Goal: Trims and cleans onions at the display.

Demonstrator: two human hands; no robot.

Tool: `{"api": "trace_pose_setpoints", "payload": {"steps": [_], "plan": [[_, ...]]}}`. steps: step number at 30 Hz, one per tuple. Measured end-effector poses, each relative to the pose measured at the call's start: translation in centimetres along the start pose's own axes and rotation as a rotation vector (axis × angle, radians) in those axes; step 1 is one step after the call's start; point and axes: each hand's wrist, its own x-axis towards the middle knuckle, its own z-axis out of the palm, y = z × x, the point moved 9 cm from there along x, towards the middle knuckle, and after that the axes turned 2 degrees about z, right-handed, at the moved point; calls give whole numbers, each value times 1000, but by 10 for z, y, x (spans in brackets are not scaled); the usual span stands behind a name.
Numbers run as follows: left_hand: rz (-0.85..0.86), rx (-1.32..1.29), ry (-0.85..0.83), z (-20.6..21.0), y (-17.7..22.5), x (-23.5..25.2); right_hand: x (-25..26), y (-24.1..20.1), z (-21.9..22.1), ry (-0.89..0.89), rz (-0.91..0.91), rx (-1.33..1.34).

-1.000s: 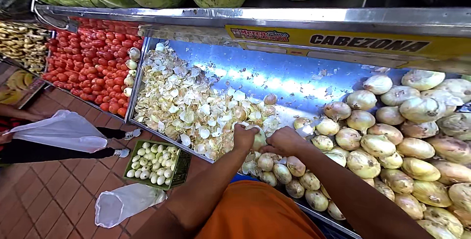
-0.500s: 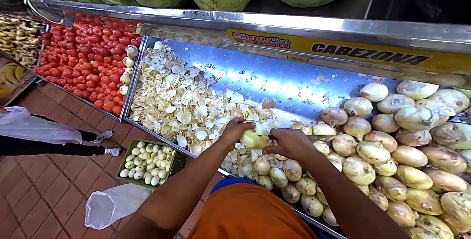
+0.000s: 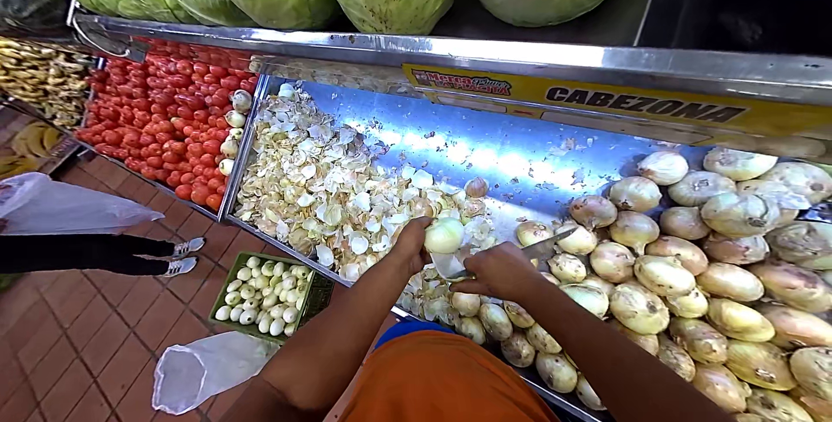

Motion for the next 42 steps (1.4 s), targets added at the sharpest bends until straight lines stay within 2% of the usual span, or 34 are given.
{"api": "trace_pose_setpoints", "payload": {"steps": [5,8,13,16,19,23,26,30,37,42], "plan": [[3,-148,-93,0,3,-16,-8,5,23,-240,115,53],[-32,-137,-179,0,5,-20,-21,21,22,-314,249,215],[52,-52,-216,-8,10,-18,-39,41,-10,-131,296,401],[212,164,-193,-5,20,-18,-36,33,-30,-30,344,328],[306,323,-203,9,24,-28,-27,26,-25,-92,425,247],[351,308,-144,12,23,-41,-28,26,-18,-201,524,231],[361,264,-93,10,20,-42,-26,24,-11,-246,507,233],[373,250,-51,13,10,-43,-14,25,0,-209,432,293],[444,295,134,10,-9,-41,4,14,4,-59,163,43],[344,138,229,8,-23,-22,5,20,7,-74,118,-24]]}}
